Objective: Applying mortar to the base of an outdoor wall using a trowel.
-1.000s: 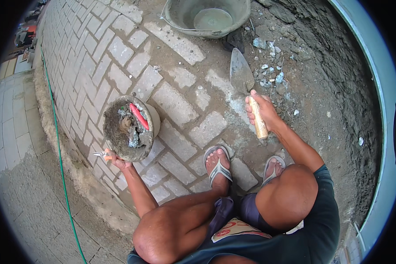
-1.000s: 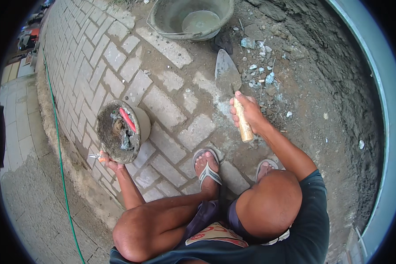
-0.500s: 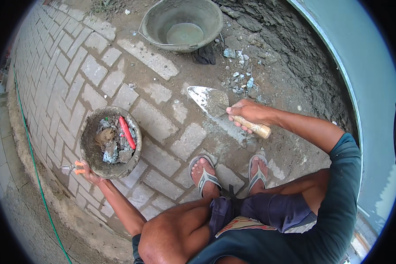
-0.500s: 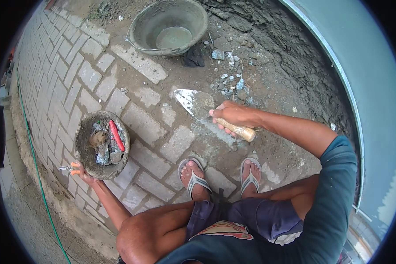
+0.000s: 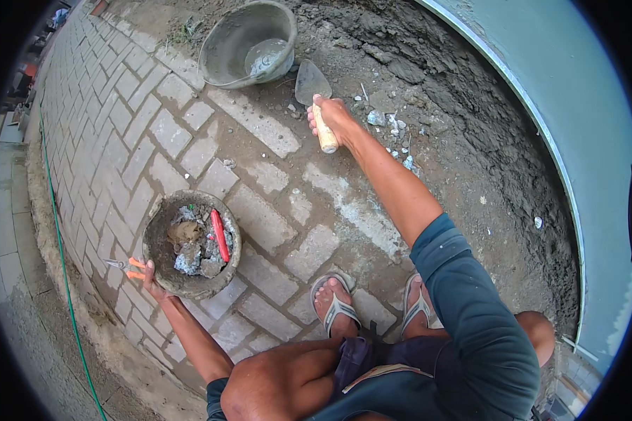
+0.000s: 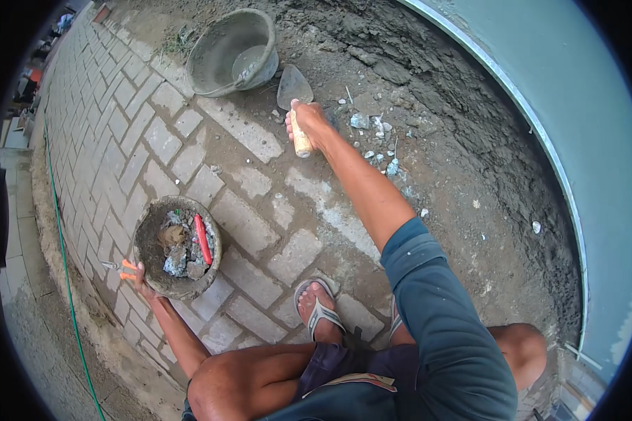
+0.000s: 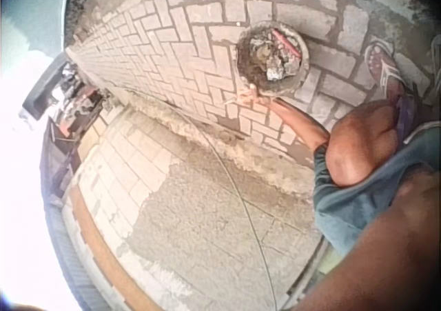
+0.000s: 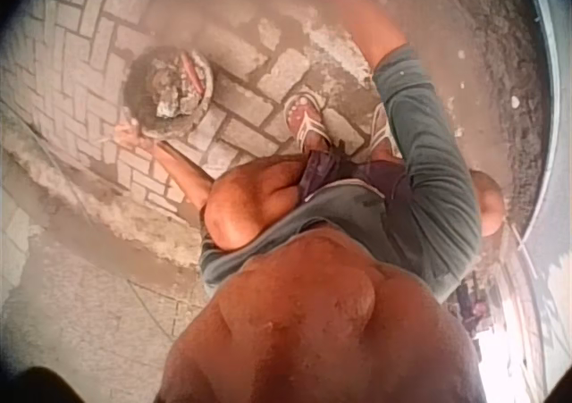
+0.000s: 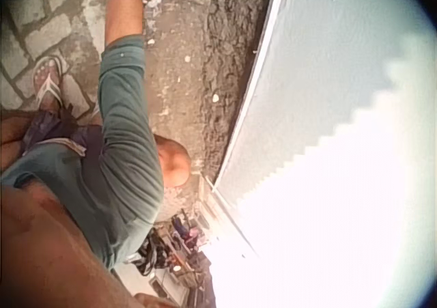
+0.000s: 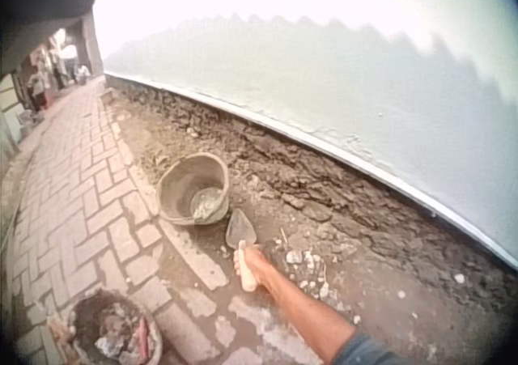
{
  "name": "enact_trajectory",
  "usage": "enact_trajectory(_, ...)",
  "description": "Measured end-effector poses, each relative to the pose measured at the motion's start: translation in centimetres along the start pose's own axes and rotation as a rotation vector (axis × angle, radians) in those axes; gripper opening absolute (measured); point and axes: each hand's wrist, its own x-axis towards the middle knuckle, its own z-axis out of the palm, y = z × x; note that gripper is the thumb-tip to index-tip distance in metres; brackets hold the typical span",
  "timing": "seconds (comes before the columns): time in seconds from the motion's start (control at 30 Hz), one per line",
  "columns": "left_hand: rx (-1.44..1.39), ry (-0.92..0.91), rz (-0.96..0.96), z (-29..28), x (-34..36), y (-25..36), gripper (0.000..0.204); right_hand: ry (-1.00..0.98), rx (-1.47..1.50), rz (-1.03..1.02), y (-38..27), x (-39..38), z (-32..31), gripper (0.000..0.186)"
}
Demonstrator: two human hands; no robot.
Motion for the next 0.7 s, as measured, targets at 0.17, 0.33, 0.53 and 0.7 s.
enact_trajectory(0.17, 0.064, -0.002, 0.019, -0.5, 0.1, 0.0, 0.046, -0.284, 0.077, 0.185, 3.5, -1.9, -1.8, 0.034)
enact_trajectory(0.33, 0.079, 0.121, -0.039, -0.7, -0.2, -0.3, 0.048, -0.402, 0.076, 0.287, 8.3, -2.6, -0.6, 0.034)
enact_trajectory(0.53, 0.079, 0.044, 0.053, -0.9, -0.6, -0.3, 0.051, -0.09, 0.513, 0.112, 9.7, -5.3, -4.3, 0.033)
enact_trajectory(0.7, 0.07, 0.088, 0.041, -2.0, -0.4, -0.3, 0.042, -0.225, -0.147, 0.207, 12.4, -14.8, -7.3, 0.038)
